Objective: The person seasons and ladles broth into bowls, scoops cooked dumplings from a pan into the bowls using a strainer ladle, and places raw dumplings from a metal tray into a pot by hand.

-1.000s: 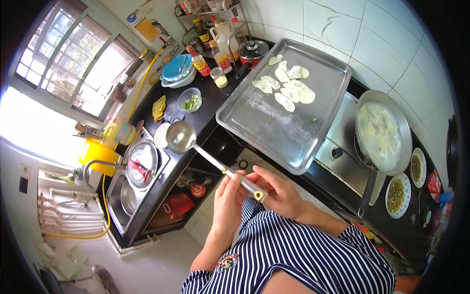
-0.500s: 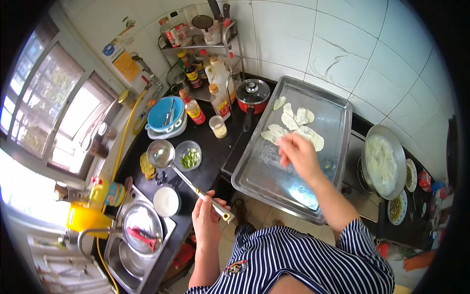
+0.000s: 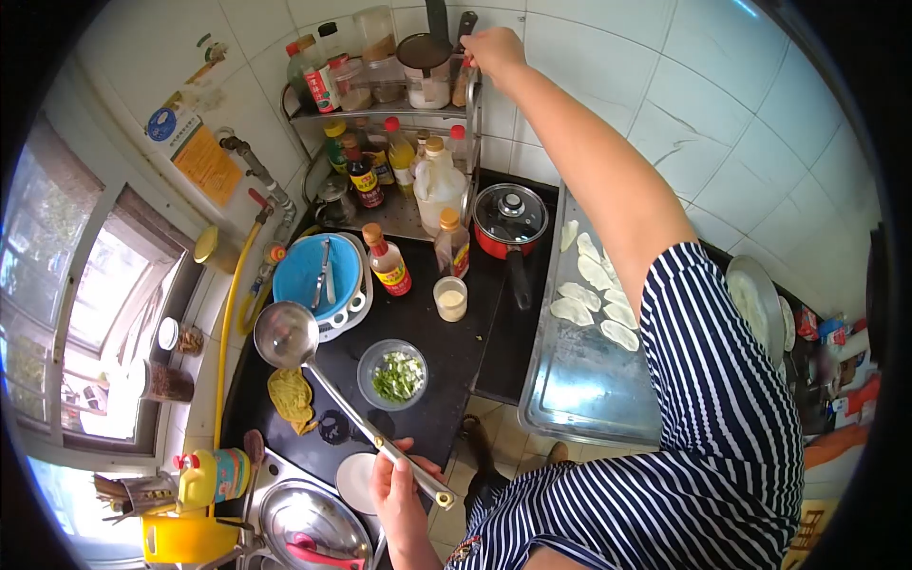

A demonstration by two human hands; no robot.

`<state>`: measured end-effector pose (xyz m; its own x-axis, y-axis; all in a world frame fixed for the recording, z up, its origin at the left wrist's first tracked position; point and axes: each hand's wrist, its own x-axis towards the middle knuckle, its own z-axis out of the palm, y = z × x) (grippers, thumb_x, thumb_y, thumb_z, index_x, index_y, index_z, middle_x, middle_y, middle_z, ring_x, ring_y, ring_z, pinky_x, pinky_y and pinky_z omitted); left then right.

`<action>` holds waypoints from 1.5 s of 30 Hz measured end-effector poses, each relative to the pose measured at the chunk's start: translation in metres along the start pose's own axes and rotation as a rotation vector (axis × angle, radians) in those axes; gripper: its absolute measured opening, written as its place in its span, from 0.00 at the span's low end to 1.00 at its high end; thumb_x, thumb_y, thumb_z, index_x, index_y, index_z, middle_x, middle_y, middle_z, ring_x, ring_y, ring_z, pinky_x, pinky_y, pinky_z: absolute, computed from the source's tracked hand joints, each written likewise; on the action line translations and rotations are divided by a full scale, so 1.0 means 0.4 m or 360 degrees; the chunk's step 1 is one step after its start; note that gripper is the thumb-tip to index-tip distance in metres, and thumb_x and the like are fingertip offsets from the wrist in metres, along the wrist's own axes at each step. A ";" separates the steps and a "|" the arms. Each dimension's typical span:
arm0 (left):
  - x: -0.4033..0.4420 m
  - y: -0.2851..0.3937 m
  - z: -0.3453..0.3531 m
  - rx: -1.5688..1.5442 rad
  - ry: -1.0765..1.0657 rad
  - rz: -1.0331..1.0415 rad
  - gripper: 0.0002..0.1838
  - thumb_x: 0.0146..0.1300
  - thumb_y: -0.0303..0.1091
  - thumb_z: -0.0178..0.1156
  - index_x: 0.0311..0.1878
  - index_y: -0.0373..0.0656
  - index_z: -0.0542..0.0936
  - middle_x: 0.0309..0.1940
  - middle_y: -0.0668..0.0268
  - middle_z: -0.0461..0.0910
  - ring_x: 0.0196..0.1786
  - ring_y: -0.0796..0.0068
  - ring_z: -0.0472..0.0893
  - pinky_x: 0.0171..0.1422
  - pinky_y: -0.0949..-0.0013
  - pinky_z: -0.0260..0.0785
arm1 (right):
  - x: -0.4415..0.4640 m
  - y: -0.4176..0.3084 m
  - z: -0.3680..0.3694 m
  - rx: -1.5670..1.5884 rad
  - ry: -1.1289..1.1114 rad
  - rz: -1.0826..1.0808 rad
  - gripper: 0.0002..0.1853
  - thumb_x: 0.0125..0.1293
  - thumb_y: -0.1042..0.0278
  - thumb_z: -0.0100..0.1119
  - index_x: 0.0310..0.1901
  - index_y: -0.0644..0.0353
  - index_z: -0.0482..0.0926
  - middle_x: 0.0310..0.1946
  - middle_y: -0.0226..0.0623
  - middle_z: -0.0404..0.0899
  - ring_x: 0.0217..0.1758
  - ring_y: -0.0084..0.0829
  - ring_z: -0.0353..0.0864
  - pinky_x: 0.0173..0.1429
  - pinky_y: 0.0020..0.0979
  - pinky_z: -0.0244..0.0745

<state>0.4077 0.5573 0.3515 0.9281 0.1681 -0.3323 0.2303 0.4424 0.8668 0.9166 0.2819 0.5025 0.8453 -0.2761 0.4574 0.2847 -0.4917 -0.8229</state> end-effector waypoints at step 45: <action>0.152 0.027 -0.047 -0.0019 0.0103 -0.0079 0.17 0.72 0.40 0.52 0.52 0.34 0.75 0.24 0.58 0.80 0.23 0.74 0.78 0.29 0.75 0.71 | 0.102 0.035 0.006 0.0091 -0.0072 0.0186 0.11 0.59 0.62 0.63 0.35 0.62 0.83 0.31 0.32 0.85 0.27 0.21 0.71 0.31 0.26 0.66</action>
<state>0.4612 0.5887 0.3335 0.8946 0.2020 -0.3986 0.2717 0.4623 0.8441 0.9562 0.2658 0.5089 0.8932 -0.2909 0.3428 0.2072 -0.4103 -0.8881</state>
